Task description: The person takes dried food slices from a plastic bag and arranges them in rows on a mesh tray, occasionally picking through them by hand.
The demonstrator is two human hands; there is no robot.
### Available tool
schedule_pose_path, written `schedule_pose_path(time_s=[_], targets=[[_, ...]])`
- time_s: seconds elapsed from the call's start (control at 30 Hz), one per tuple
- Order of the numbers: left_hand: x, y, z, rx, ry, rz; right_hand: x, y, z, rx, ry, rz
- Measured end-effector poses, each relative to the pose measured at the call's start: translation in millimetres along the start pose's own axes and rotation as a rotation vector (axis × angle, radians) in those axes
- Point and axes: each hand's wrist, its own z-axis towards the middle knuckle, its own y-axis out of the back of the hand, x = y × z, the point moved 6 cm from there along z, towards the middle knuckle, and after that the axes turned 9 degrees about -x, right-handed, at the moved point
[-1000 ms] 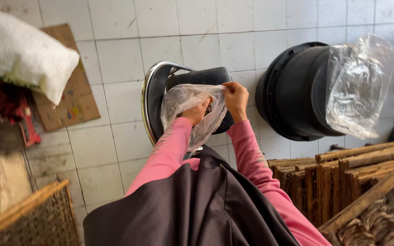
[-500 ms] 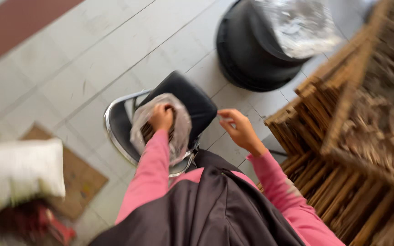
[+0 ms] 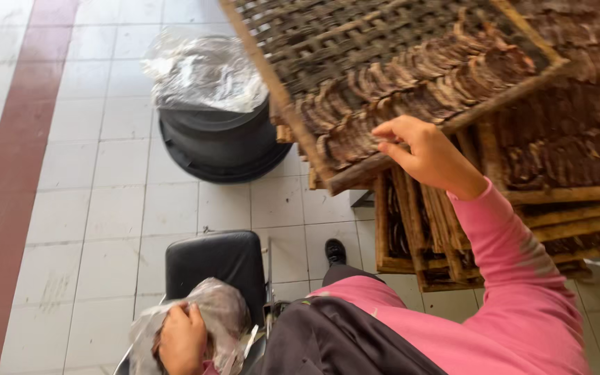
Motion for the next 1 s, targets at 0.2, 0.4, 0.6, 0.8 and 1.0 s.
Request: schedule_pose_path(time_s=[0.2, 0.4, 0.6, 0.8, 1.0], targets=[[-261.5, 87.9, -17.8, -0.111, -0.664, -0.701, -121.9, 55.1, 15.3, -0.084, 0.003, -0.216], [-481.0, 66.0, -75.7, 0.411, -1.167, -1.082, -316.4, 167.3, 30.8, -0.422, -0.192, -0.428], [-643.8, 1.9, -87.9, 0.650, -1.149, -1.027, -472.8, 185.5, 61.5, -0.419, -0.460, -0.405], [-705.4, -39.3, -92.1, 0.736, -1.075, -1.029, -516.5, 143.0, 77.4, -0.231, -0.546, -0.628], [-707.6, -39.1, -89.8, 0.707, -1.110, -0.963, -527.3, 136.5, 78.2, -0.164, -0.577, -0.571]])
